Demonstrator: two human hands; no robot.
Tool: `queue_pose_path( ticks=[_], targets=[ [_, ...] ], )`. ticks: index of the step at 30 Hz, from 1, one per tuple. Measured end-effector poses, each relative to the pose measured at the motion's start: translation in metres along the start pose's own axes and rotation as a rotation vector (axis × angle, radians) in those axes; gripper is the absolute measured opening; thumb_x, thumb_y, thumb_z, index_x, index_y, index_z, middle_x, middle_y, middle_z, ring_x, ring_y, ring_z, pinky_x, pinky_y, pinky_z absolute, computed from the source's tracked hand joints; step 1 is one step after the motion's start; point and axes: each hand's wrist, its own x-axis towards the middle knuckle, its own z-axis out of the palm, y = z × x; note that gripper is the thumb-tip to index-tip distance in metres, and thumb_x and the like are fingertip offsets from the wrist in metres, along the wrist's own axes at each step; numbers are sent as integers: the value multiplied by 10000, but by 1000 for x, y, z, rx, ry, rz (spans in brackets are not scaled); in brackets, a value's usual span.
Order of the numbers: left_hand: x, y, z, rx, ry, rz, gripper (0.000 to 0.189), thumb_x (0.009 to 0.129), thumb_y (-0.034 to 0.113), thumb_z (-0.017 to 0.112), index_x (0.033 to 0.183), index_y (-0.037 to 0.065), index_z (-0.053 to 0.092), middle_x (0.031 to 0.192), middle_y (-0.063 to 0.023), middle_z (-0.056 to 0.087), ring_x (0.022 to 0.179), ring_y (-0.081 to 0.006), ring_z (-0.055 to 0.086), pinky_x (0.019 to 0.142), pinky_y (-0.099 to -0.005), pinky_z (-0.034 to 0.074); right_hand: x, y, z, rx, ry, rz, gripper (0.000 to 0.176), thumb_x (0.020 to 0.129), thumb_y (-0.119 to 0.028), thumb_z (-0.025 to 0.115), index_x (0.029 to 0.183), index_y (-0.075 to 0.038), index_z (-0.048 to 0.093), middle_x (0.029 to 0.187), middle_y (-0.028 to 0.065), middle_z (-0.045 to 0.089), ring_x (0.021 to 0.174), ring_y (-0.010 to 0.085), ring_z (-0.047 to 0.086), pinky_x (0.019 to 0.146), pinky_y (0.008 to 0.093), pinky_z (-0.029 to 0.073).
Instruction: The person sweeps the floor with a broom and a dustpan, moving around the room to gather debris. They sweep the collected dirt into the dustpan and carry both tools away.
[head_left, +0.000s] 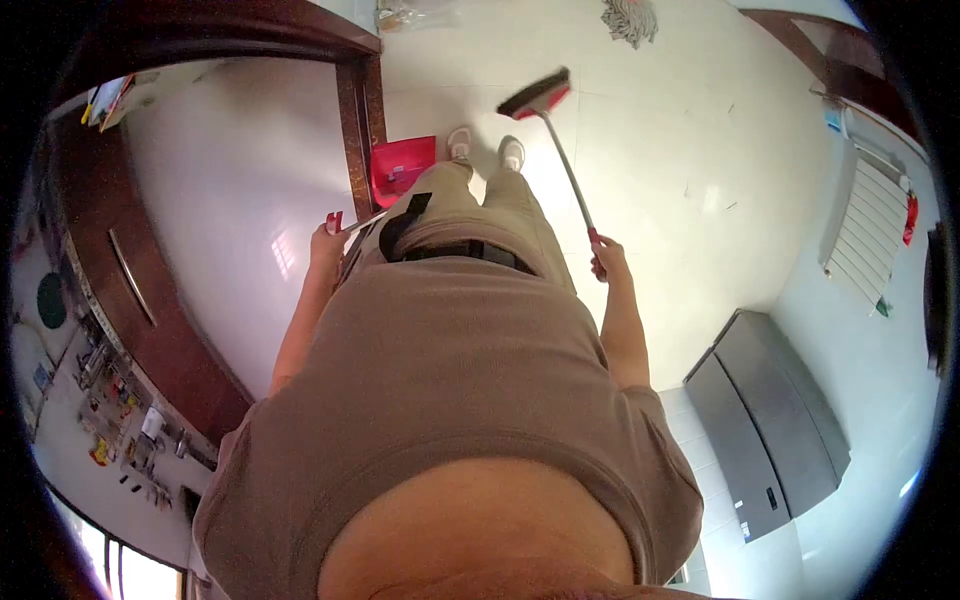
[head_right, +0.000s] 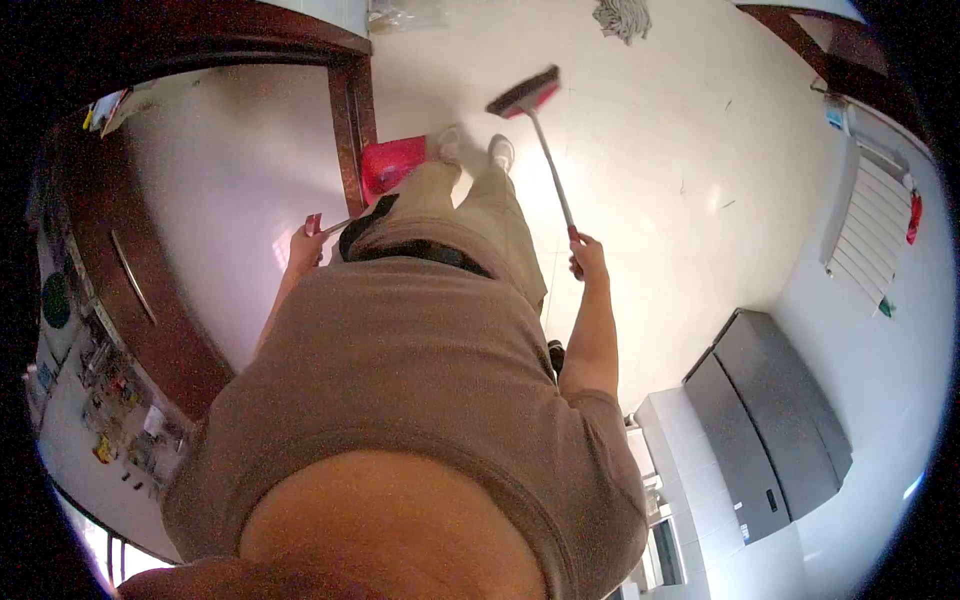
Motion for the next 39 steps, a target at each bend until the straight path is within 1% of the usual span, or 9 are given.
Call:
queue_pose_path(
  ticks=[6,12,18,21,25,30,32,34,39],
  targets=[
    [2,24,-2,43,-62,-7,163,695,90,584,811,23,492,588,-28,463,446,-126,434,397,-280,365,-28,27,-22,12,165,-29,357,795,-88,538,1149,-44,521,578,44,483,454,124,472,348,266,396],
    [-5,36,14,177,-2,-8,169,702,112,591,802,12,498,548,-34,460,408,-137,441,379,-286,365,-64,7,-15,101,112,-160,428,790,-87,535,1213,-51,486,550,34,488,420,113,465,356,267,402],
    [1,26,22,174,-27,80,201,696,133,625,777,7,492,536,-28,459,385,-131,436,346,-295,356,23,-67,-8,-256,69,-447,411,781,-231,515,1176,-119,530,653,99,588,464,164,550,459,304,458],
    [-3,44,26,108,5,18,200,697,133,627,798,14,503,545,-27,463,385,-128,432,350,-275,365,60,-134,-4,-261,-34,-405,377,786,-260,509,1143,-147,561,662,71,591,493,159,558,483,294,469],
    [-9,76,44,191,32,12,218,692,146,628,813,7,512,552,-30,471,389,-130,441,356,-273,373,108,-159,-22,-223,-117,-327,352,796,-250,505,1127,-150,572,640,53,574,500,151,552,477,278,469],
    [2,96,68,300,82,194,256,684,179,625,815,-11,513,563,-47,489,408,-150,474,372,-289,392,127,-84,-100,16,-117,-246,381,787,-142,545,1165,-100,529,573,46,513,408,119,451,354,265,374],
    [-29,146,89,380,62,180,263,690,185,619,816,-19,511,564,-49,484,414,-157,470,384,-296,392,122,-40,-132,153,-75,-163,367,793,-149,544,1156,-94,529,551,31,490,392,108,430,334,255,344],
    [-21,157,98,258,21,227,256,703,187,609,816,-20,510,567,-47,480,418,-154,464,398,-294,392,119,5,-164,215,-33,-85,353,801,-171,557,1146,-102,534,519,10,456,375,94,408,324,242,321],
    [-12,202,129,405,20,346,223,719,159,600,837,-7,507,579,-35,472,440,-131,447,406,-283,379,94,80,-208,282,160,121,353,828,-313,581,1114,-109,551,486,3,425,348,83,381,303,232,291]
  ],
)
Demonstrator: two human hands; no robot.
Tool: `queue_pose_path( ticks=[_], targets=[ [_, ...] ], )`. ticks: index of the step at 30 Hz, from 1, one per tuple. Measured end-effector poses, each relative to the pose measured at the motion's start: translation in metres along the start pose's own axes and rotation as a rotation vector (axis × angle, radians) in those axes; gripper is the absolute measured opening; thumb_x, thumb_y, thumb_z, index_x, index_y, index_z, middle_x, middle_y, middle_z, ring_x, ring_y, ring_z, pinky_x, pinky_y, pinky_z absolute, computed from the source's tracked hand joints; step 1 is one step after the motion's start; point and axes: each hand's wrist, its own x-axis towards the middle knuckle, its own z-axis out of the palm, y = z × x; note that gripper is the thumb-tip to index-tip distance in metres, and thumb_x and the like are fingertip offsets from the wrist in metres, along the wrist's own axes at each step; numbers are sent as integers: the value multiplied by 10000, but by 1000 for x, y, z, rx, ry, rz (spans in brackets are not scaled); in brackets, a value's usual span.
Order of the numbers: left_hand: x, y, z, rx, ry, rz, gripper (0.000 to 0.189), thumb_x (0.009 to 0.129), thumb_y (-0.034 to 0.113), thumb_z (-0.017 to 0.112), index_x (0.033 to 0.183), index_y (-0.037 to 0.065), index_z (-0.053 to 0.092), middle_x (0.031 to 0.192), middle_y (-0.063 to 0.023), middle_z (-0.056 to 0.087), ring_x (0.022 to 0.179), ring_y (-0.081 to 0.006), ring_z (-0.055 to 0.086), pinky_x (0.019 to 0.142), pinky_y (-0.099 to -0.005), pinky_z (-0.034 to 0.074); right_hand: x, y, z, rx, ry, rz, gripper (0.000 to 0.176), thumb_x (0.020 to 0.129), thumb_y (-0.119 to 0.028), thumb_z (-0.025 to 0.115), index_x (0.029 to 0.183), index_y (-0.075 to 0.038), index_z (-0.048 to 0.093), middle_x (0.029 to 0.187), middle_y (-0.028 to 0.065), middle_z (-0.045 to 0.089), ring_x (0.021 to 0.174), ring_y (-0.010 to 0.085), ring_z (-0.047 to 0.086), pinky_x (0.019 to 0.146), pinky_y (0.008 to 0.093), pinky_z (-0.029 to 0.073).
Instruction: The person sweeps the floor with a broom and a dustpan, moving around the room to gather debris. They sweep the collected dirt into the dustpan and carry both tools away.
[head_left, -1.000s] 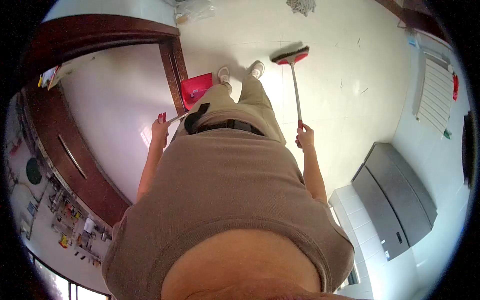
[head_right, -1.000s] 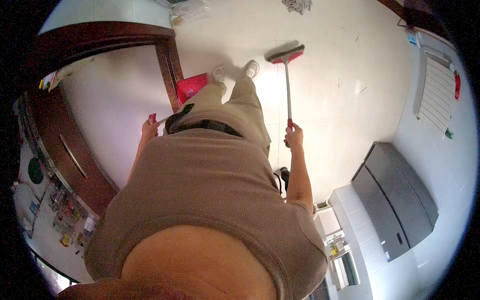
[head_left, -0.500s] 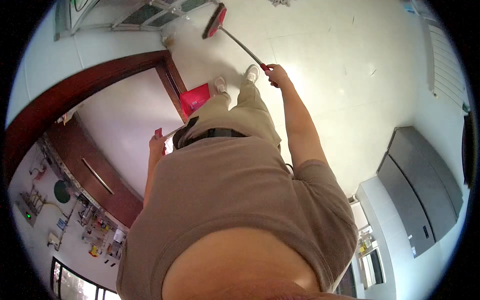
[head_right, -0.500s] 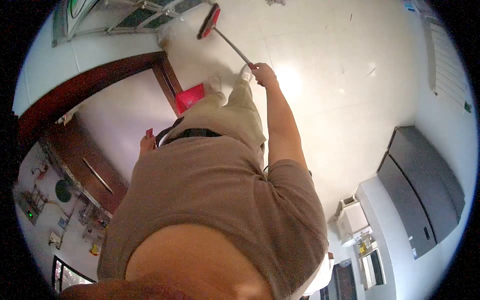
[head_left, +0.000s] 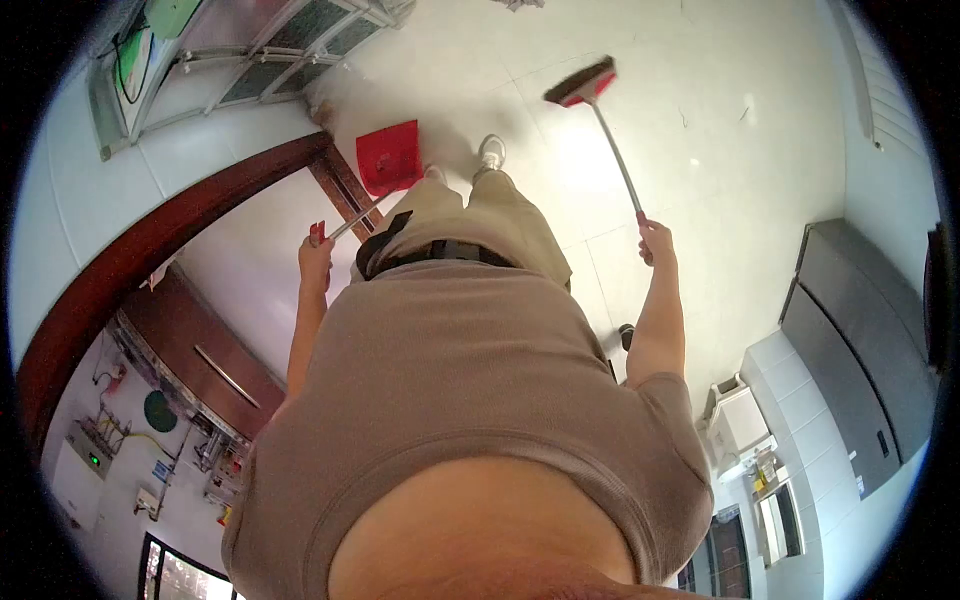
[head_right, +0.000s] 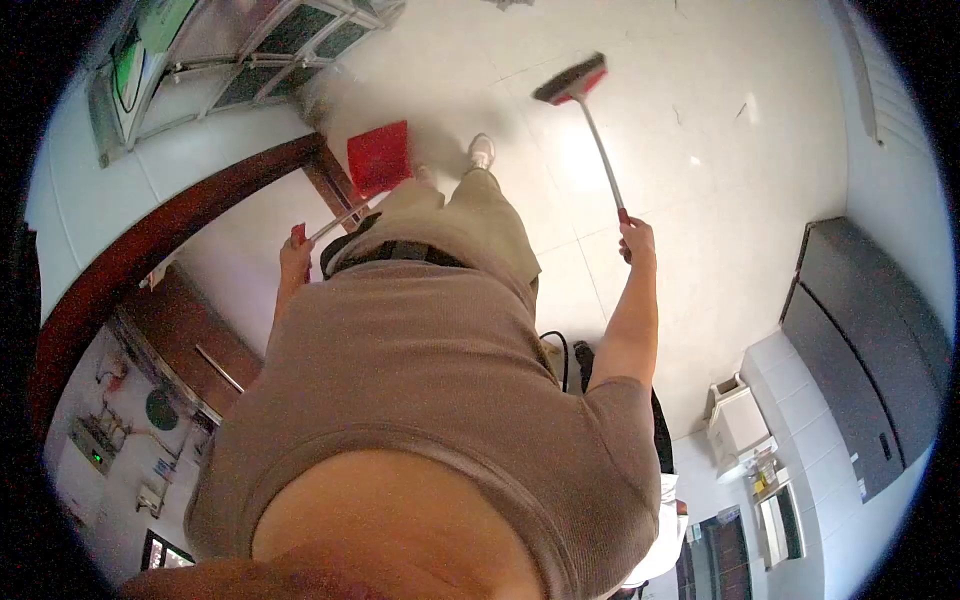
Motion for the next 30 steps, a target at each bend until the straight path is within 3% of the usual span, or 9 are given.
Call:
queue_pose_path(
  ticks=[3,9,13,19,21,26,27,29,30],
  targets=[
    [12,27,6,-85,13,-19,218,723,155,601,843,0,505,583,-31,467,443,-130,442,407,-278,374,8,31,-1,53,100,-24,392,821,-354,592,1114,-95,550,489,10,436,349,89,392,303,242,302],
    [36,63,13,-77,-11,34,185,728,136,596,836,25,497,590,-20,450,448,-116,415,409,-275,357,-43,37,39,64,47,-226,368,813,-144,529,1168,-49,510,510,39,480,359,117,438,317,266,358],
    [51,78,23,-154,-40,22,181,735,133,595,847,27,502,602,-19,454,454,-116,419,417,-273,360,-82,-18,59,134,-71,-238,387,792,-123,520,1169,-38,515,522,43,494,369,126,460,342,273,384],
    [81,108,34,-55,-105,47,192,714,127,573,864,18,523,662,-46,512,491,-139,462,450,-289,385,-31,-126,125,-265,-146,-573,383,799,-203,520,1170,-110,532,594,61,550,436,149,527,416,293,440],
    [53,163,25,73,-92,48,202,713,143,573,852,4,524,668,-56,529,491,-144,465,455,-288,390,-40,-194,140,-418,-221,-453,357,829,-336,452,1104,-146,576,896,92,644,722,204,628,678,332,480],
    [82,169,14,258,-146,131,231,717,171,566,856,-11,536,661,-102,556,528,-190,535,487,-317,429,-22,-283,160,-597,-237,-422,372,874,-424,401,1049,-169,608,826,52,647,600,172,611,632,317,484],
    [109,142,19,262,-153,130,231,717,171,566,856,-11,536,661,-102,556,528,-190,535,487,-317,429,-19,-284,156,-597,-237,-414,372,874,-424,401,1049,-169,608,826,52,647,600,172,611,632,317,484],
    [165,76,30,578,-55,381,257,715,181,568,872,-20,541,651,-112,558,527,-210,553,484,-334,440,-11,-271,126,-558,-211,-361,346,865,-390,427,1064,-171,606,813,47,646,593,160,606,614,303,487],
    [160,94,26,577,-66,377,257,715,181,568,872,-20,541,651,-112,558,527,-210,553,484,-334,440,0,-258,110,-502,-193,-328,330,829,-302,478,1111,-168,582,723,33,603,537,145,561,551,284,472]
  ],
)
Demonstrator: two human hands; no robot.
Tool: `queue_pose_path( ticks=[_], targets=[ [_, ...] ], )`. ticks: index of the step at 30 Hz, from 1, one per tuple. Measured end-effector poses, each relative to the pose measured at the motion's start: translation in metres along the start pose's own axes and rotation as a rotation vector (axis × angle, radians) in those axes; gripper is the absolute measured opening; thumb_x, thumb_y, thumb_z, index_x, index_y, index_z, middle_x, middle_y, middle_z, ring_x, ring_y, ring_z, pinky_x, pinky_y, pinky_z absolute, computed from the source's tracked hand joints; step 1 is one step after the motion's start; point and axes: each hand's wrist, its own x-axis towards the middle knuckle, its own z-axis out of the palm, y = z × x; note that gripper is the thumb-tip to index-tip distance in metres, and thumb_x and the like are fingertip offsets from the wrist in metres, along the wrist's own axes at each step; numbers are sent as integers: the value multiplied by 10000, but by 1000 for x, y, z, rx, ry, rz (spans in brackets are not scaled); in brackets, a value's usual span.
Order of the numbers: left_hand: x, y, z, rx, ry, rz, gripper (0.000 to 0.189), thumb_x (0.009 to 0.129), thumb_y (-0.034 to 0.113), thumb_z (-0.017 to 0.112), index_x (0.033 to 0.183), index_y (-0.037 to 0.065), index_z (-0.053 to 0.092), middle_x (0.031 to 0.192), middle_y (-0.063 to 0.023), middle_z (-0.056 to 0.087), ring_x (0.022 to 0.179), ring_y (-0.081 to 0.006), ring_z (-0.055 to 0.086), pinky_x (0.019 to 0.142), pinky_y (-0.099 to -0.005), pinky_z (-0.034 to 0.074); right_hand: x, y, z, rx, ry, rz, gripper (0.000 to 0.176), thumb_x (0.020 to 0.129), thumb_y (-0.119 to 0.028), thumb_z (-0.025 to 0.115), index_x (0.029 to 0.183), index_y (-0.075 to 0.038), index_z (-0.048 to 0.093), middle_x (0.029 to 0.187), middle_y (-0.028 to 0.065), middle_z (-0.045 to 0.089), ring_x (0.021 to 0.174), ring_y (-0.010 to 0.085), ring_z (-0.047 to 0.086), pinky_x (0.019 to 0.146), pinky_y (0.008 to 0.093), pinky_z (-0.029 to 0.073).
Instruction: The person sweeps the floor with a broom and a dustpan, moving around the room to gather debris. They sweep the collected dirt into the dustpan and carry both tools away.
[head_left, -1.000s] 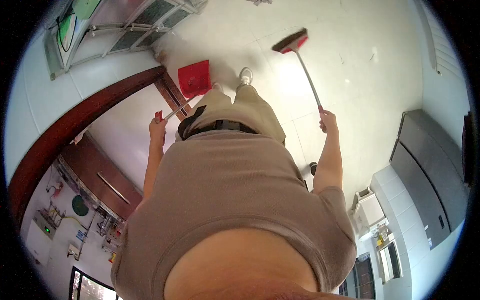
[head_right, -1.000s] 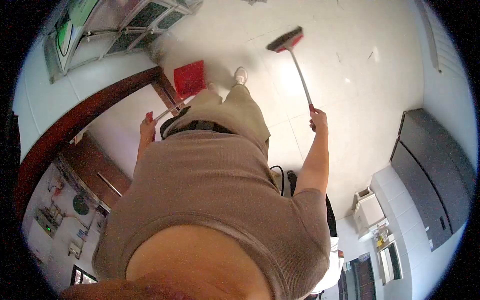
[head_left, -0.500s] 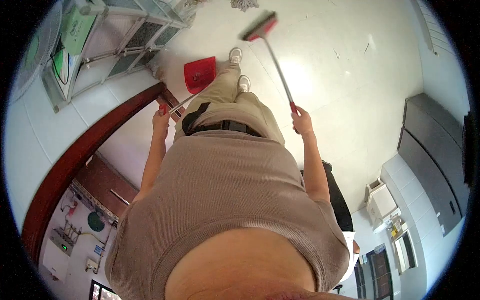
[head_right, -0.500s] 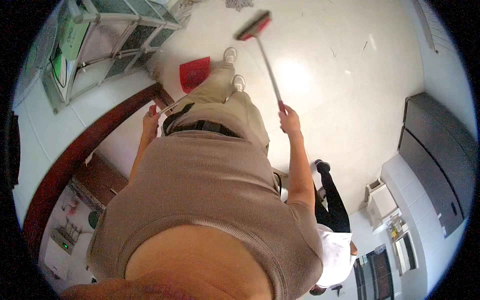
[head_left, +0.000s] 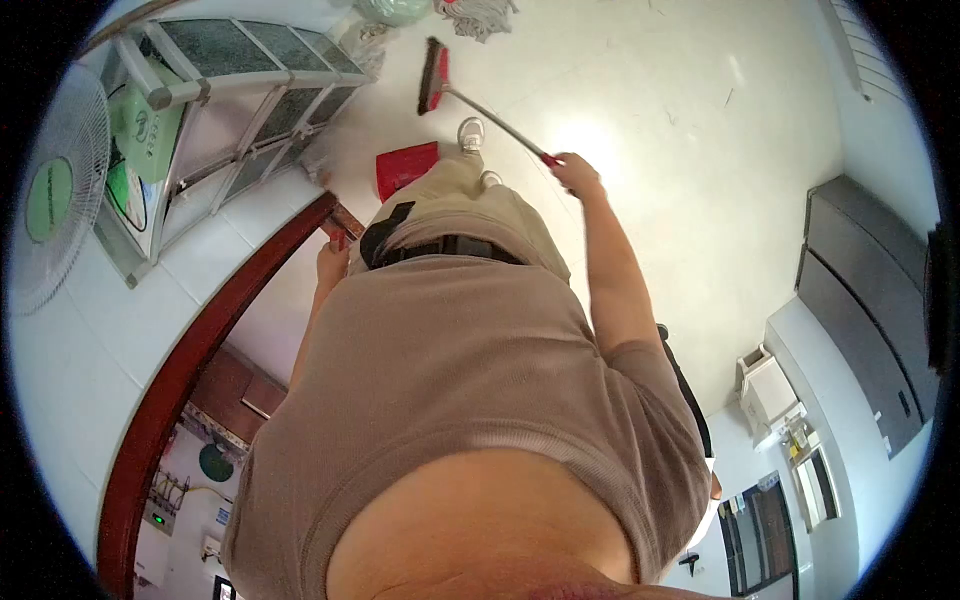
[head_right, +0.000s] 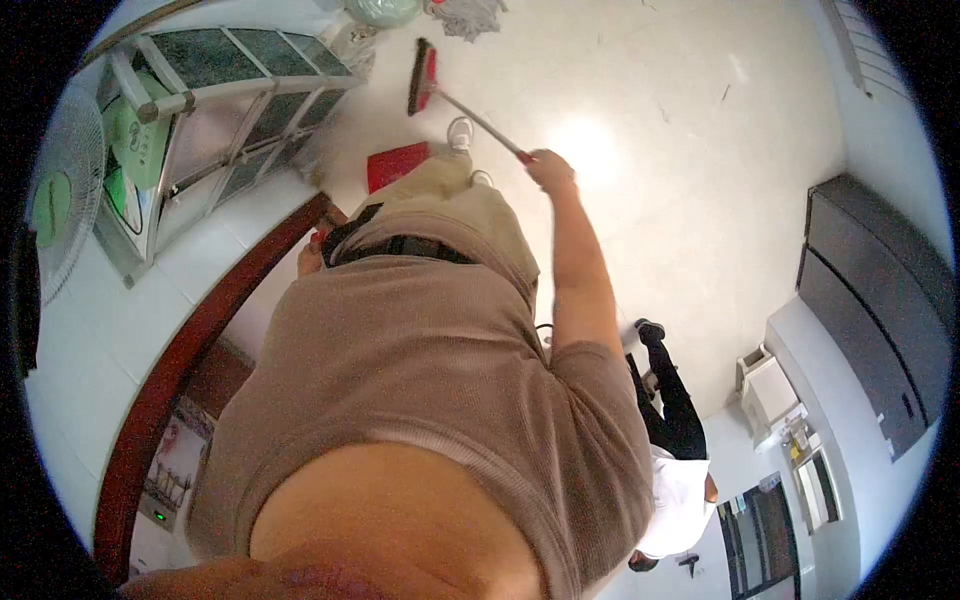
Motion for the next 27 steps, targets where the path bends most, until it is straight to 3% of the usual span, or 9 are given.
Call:
queue_pose_path(
  ticks=[2,7,9,12,16,19,23,24,27],
  targets=[
    [-13,56,-52,-265,-151,-250,280,693,180,583,878,-27,543,647,-106,562,497,-202,538,466,-320,430,-7,52,-19,116,28,66,370,789,-203,543,1156,-165,558,614,16,540,470,118,490,451,258,431],
    [-12,107,-91,-357,-146,-290,287,655,154,596,877,-20,545,651,-85,561,473,-163,521,446,-275,407,-54,130,-84,318,158,261,334,811,-173,531,1142,-130,562,550,17,484,413,85,428,334,240,343],
    [-4,106,-89,-346,-189,-220,307,659,157,593,893,-33,534,691,-121,580,546,-237,556,516,-316,443,-51,156,-97,411,238,324,320,816,-158,523,1130,-112,562,539,14,473,383,85,410,323,238,335],
    [33,31,-29,21,-148,75,388,658,182,591,961,-50,519,794,-184,603,721,-340,586,658,-381,463,-65,138,-128,387,282,356,317,814,-142,523,1127,-102,555,544,19,475,381,94,428,319,235,332],
    [14,119,-82,-31,-201,-155,546,667,214,575,1144,-31,474,981,-252,583,935,-384,557,789,-433,437,-75,122,-150,399,334,306,339,802,-121,525,1137,-69,545,545,33,493,401,117,469,346,256,360],
    [23,124,-75,-73,-239,-165,558,676,209,578,1182,0,467,1003,-244,581,944,-387,552,788,-437,437,-71,111,-171,493,357,216,373,772,-96,536,1141,-38,547,536,38,504,411,119,479,373,265,408],
    [27,158,-75,-28,-160,-221,543,686,220,579,1186,33,485,984,-239,589,930,-386,558,766,-436,444,-33,68,-200,578,310,88,365,805,-151,534,1163,-81,537,529,5,485,377,85,448,305,226,318],
    [44,91,-21,-366,-101,-196,482,696,223,574,1127,11,524,944,-237,599,899,-392,567,740,-439,448,-14,58,-209,608,270,22,362,806,-134,538,1162,-74,535,531,9,490,389,88,455,318,230,333],
    [35,170,-58,-82,-66,-374,402,699,230,576,1038,13,563,890,-226,610,858,-390,577,716,-439,451,56,10,-235,569,218,-105,381,802,-126,540,1175,-52,516,551,24,507,408,111,476,353,249,371]
  ],
)
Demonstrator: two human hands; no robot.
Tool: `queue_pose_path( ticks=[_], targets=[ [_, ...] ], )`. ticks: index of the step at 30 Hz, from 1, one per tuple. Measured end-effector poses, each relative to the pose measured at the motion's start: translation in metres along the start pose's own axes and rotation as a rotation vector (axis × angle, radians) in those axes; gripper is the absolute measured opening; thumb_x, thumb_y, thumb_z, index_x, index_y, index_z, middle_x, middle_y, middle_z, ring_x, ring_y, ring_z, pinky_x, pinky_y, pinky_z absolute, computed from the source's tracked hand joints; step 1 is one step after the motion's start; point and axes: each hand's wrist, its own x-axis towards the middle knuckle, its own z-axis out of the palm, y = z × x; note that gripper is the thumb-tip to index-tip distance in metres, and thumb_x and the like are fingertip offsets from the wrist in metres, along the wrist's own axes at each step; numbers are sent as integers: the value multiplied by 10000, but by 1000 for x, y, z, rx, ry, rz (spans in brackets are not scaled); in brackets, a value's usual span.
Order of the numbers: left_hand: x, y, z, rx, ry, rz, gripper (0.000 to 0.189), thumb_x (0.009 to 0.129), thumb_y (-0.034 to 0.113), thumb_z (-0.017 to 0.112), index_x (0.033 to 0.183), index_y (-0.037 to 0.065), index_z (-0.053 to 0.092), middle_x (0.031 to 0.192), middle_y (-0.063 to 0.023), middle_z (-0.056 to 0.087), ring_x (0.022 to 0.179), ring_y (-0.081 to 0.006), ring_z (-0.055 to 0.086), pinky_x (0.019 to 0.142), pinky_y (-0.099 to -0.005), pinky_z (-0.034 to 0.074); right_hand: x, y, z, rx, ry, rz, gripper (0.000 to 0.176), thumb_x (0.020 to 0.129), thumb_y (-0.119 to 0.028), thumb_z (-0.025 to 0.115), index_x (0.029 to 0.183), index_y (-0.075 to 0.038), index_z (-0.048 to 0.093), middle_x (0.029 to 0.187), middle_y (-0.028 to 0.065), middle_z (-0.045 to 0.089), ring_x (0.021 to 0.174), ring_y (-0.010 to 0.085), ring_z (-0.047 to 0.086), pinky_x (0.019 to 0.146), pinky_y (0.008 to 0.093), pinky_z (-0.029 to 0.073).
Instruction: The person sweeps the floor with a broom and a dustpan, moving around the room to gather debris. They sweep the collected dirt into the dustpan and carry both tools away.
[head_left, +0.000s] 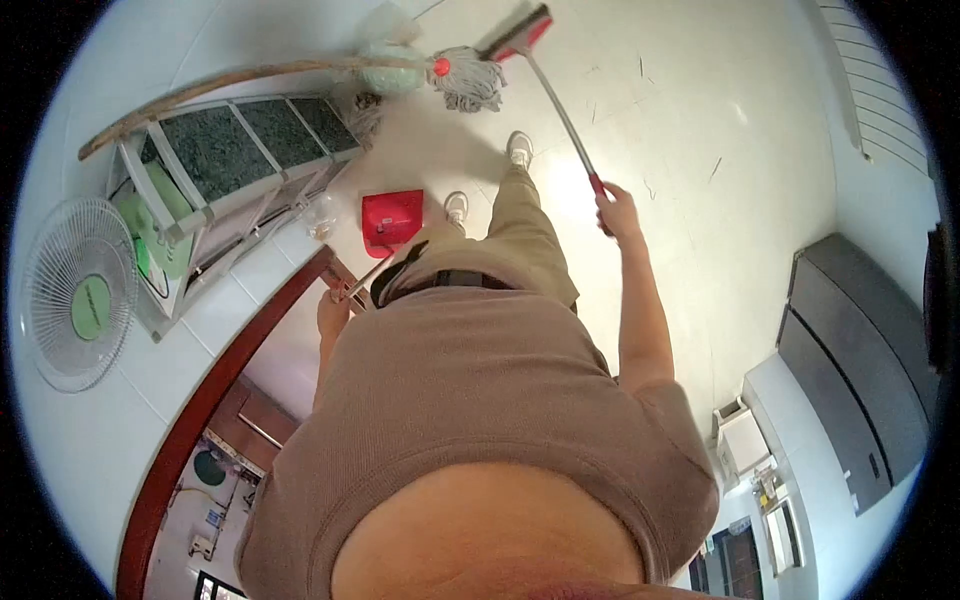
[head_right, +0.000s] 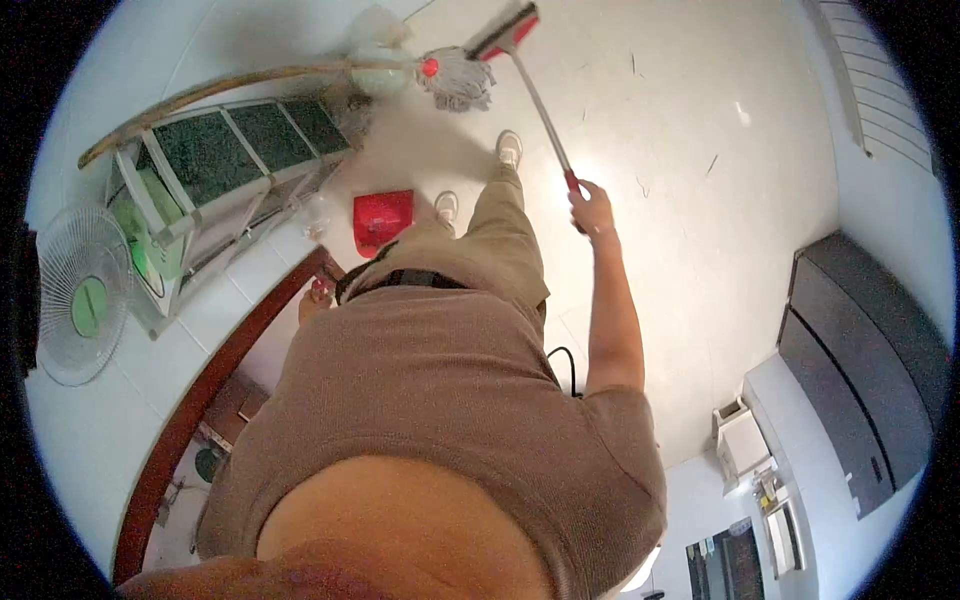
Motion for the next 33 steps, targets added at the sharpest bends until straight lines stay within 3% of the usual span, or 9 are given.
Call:
queue_pose_path(
  ticks=[4,7,13,21,23,25,30,31,33],
  targets=[
    [-64,109,-44,5,64,30,324,711,247,577,966,46,575,861,-191,617,835,-380,580,707,-433,451,110,-61,40,-43,-126,-124,369,790,-166,553,1141,-54,534,587,61,537,439,146,514,401,279,428],
    [-74,135,-47,-45,66,110,337,725,243,581,1005,55,573,884,-192,618,849,-379,580,722,-426,450,190,-90,72,-242,-156,-211,357,773,-178,512,1101,-42,551,613,87,569,470,179,562,432,307,447],
    [-79,208,-58,79,71,140,395,737,264,595,1062,44,548,911,-209,608,870,-376,576,727,-413,450,216,-88,61,-416,-168,-76,276,772,-201,467,987,-95,604,619,61,581,483,173,568,493,305,463],
    [-27,249,-64,72,172,376,409,717,266,595,1047,29,551,919,-218,607,891,-371,575,754,-407,450,107,40,-62,-189,34,158,374,791,-175,533,1157,-100,538,543,30,511,407,122,476,360,274,386],
    [-22,272,-81,-36,-29,302,397,703,246,603,1031,27,555,869,-196,614,852,-351,586,743,-391,446,76,84,-84,-115,62,219,370,799,-171,526,1158,-84,534,536,24,497,393,117,463,342,271,366],
    [-22,289,-93,-60,3,335,389,698,238,607,1019,25,559,848,-186,613,834,-342,587,736,-384,445,38,112,-103,-124,119,278,368,798,-166,523,1156,-80,534,532,24,492,384,115,458,336,268,357],
    [4,309,-101,-151,0,423,409,670,249,616,1012,29,576,860,-178,618,820,-329,592,724,-375,447,-40,96,-114,-191,223,371,375,784,-139,505,1143,-35,532,530,37,500,385,118,478,327,271,363],
    [12,312,-102,-122,-38,399,437,695,177,611,1081,-19,550,906,-89,602,814,-184,546,753,-301,422,-48,92,-112,-131,233,372,375,778,-128,502,1135,-19,533,530,41,503,389,120,485,328,274,371],
    [24,319,-102,-123,-32,442,435,678,218,615,1054,5,561,901,-141,610,838,-259,568,745,-341,432,-56,84,-108,-79,232,361,356,776,-141,507,1112,-36,553,553,52,527,397,137,504,354,285,396]
  ],
)
